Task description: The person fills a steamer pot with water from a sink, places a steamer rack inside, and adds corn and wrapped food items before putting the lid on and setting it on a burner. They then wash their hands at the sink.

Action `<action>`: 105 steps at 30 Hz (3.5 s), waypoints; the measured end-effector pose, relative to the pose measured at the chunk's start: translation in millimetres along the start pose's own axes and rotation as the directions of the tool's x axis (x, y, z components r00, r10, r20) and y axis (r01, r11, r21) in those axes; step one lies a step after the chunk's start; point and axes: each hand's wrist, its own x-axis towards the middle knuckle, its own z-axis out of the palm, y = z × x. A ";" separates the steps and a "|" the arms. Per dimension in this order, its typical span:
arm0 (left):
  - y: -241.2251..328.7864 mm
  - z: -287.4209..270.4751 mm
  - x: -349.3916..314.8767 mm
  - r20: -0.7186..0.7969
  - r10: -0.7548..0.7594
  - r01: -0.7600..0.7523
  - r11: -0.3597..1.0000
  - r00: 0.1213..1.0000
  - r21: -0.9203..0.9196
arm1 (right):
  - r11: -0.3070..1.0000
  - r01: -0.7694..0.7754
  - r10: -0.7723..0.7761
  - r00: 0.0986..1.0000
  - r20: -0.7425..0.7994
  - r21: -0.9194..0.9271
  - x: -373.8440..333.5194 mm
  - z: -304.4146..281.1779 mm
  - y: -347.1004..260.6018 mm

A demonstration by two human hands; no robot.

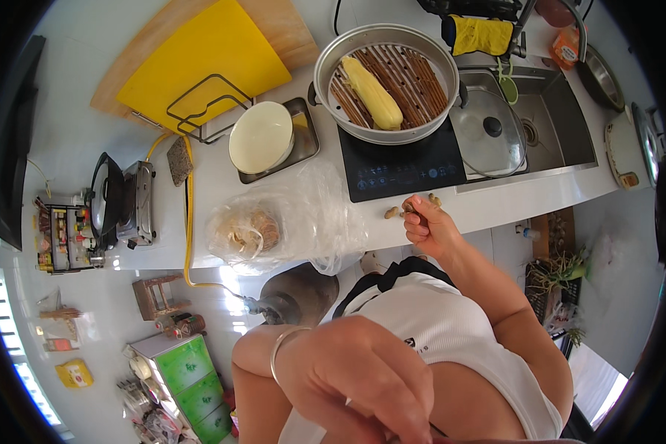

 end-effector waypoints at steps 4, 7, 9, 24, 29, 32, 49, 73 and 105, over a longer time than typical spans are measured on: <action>-9.9 6.9 8.1 0.085 0.126 -0.127 0.992 0.988 -0.001 | 0.997 0.027 -0.022 0.998 0.064 -0.075 1.9 7.0 2.6; 11.8 -8.7 -1.4 0.159 -0.102 0.075 0.983 0.982 0.169 | 0.992 0.058 -0.051 0.996 0.068 -0.113 3.1 6.9 5.8; 20.5 14.7 2.5 -0.139 -0.097 0.140 0.930 0.986 0.341 | 0.991 0.052 -0.042 0.996 0.083 -0.119 3.4 8.8 3.7; -95.6 -104.7 -91.1 -0.803 0.242 0.805 0.116 0.545 0.582 | 0.978 -0.077 0.097 0.991 -0.094 0.194 14.9 22.8 32.1; -96.8 -120.9 -105.6 -0.828 0.332 0.799 0.262 0.451 0.541 | 0.996 -0.086 0.086 0.996 0.035 0.008 12.5 18.1 30.3; -110.6 -136.9 -126.9 -0.853 0.295 0.778 0.357 0.431 0.516 | 0.989 -0.106 0.111 0.993 0.042 -0.099 16.8 10.4 40.4; -205.1 -210.7 -158.8 -0.826 0.252 0.858 -0.249 0.504 0.448 | 0.845 0.058 -0.371 0.779 -0.505 -0.532 -10.2 -116.5 -7.1; -180.7 -182.9 -122.2 -0.613 0.296 0.679 -0.382 0.733 0.627 | -0.590 0.034 -0.426 0.835 0.347 -0.806 38.4 -100.5 29.7; -29.0 -246.4 40.7 -0.442 0.367 0.571 -0.434 0.819 0.697 | -0.706 0.103 -0.381 0.779 0.498 -0.701 104.1 78.5 -209.7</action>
